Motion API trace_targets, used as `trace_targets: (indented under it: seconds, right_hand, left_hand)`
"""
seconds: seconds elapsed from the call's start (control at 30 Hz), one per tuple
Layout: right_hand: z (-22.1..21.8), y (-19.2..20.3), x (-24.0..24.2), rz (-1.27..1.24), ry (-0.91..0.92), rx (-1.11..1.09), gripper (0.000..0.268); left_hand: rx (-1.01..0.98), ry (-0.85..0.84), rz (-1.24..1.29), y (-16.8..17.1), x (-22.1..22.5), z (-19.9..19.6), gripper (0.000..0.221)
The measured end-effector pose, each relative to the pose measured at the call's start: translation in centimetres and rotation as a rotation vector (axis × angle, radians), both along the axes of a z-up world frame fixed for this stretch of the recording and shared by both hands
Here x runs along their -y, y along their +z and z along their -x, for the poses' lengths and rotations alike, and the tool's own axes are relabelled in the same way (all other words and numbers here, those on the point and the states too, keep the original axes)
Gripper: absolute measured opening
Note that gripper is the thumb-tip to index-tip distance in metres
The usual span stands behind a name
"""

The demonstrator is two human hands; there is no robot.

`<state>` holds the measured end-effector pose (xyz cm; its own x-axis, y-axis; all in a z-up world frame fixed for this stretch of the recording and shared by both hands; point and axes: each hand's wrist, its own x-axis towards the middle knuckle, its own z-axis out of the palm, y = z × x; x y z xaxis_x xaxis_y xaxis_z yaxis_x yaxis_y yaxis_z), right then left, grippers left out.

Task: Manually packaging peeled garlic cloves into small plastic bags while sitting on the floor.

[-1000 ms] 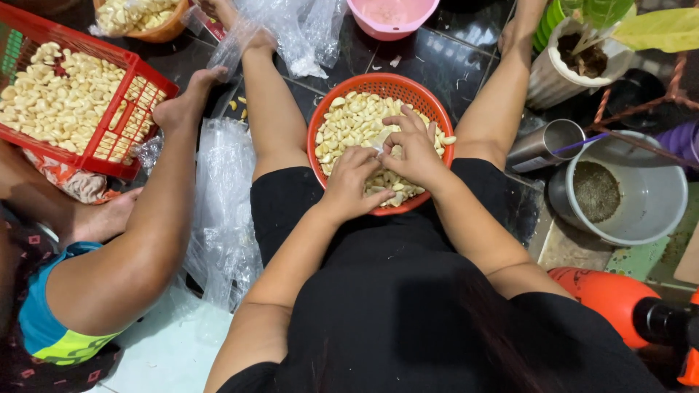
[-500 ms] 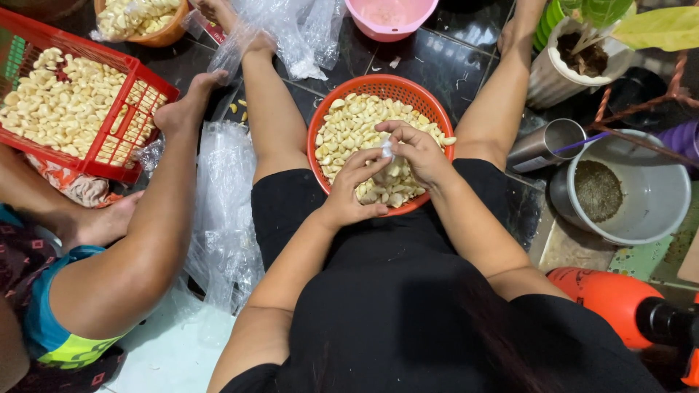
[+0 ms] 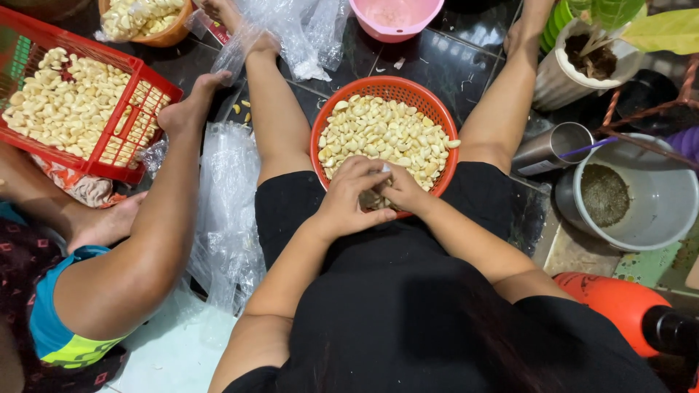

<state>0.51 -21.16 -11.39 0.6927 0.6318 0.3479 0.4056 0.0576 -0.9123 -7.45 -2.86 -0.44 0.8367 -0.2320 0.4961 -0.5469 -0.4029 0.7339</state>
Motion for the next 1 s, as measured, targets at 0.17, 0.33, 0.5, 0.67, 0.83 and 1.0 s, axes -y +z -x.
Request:
trace_targets:
  seconds: [0.17, 0.33, 0.5, 0.67, 0.83, 1.0]
  right_hand:
    - [0.2, -1.6, -0.5, 0.107, 0.021, -0.014, 0.029]
    - [0.3, 1.0, -0.6, 0.181, -0.028, 0.146, 0.053]
    - [1.4, 0.8, -0.6, 0.196, -0.035, 0.022, 0.066]
    - [-0.1, -1.9, -0.3, 0.338, -0.135, -0.21, 0.023]
    - [-3.6, 0.0, 2.1, 0.206, -0.33, -0.472, 0.016]
    - [-18.6, -1.5, 7.4, 0.042, -0.678, -0.509, 0.026]
  left_hand:
    - [-0.102, 0.057, -0.087, 0.1, -0.2, 0.0, 0.066]
    - [-0.197, 0.123, -0.225, 0.1, -0.7, -0.1, 0.062]
    - [-0.259, 0.089, -0.338, 0.4, 0.0, -0.5, 0.064]
    - [-0.334, 0.073, -0.287, -0.8, 0.4, -1.3, 0.076]
    - [-0.054, 0.247, -0.066, -1.6, -1.0, -3.7, 0.054]
    - [-0.073, 0.378, 0.063, -7.7, -3.1, -5.7, 0.03]
